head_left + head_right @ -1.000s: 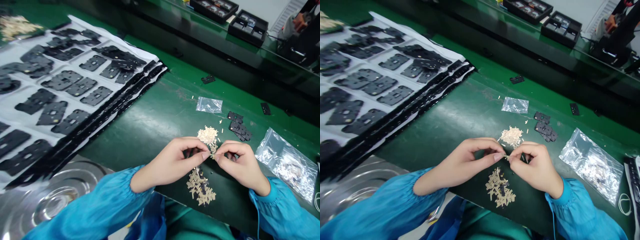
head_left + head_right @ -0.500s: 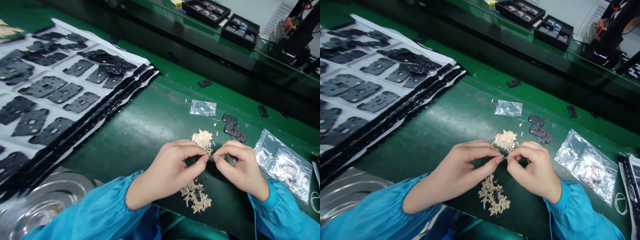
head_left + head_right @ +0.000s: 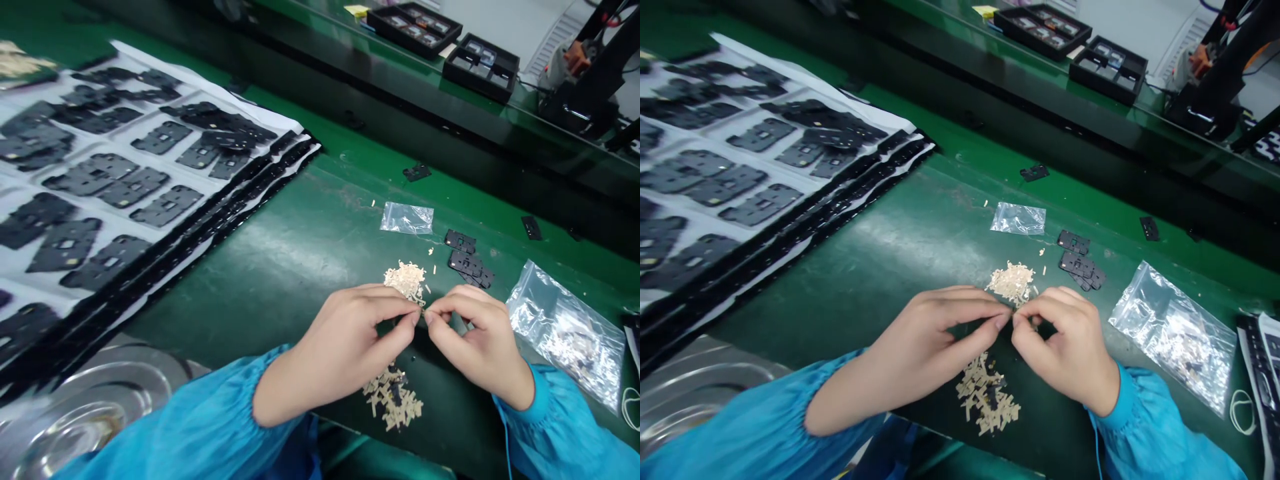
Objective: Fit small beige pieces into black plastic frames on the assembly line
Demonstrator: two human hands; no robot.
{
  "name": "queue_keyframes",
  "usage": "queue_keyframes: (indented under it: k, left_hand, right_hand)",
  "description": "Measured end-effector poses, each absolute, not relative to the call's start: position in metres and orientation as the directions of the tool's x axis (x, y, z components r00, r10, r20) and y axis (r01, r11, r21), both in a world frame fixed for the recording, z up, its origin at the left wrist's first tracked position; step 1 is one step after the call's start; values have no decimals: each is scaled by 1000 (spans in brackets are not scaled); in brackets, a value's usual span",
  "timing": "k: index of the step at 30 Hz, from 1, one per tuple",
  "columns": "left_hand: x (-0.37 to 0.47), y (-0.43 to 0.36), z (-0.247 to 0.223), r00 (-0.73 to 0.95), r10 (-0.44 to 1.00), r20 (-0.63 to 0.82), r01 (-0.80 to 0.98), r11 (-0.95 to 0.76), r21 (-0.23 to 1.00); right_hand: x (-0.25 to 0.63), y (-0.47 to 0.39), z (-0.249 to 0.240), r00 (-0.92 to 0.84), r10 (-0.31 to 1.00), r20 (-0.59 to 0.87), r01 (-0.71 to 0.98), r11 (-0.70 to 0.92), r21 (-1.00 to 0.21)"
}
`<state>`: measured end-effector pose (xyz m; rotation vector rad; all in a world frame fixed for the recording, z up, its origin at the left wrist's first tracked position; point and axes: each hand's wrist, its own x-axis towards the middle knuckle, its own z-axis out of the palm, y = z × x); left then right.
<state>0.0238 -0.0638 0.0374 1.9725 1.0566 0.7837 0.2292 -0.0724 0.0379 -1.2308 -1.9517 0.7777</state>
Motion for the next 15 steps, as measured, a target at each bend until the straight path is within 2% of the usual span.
queue_keyframes:
  k: [3, 7, 15]
  left_hand:
    - [26, -61, 39, 495, 860, 123, 354, -329, 876]
    - [25, -58, 44, 525, 839, 145, 303, -343, 889]
    - [24, -58, 39, 542, 815, 204, 386, -457, 801]
  right_hand:
    - [228, -74, 40, -342, 910, 233, 458, 378, -805]
    - [228, -75, 41, -374, 901, 220, 451, 384, -806]
    - [228, -73, 41, -374, 900, 224, 493, 398, -774]
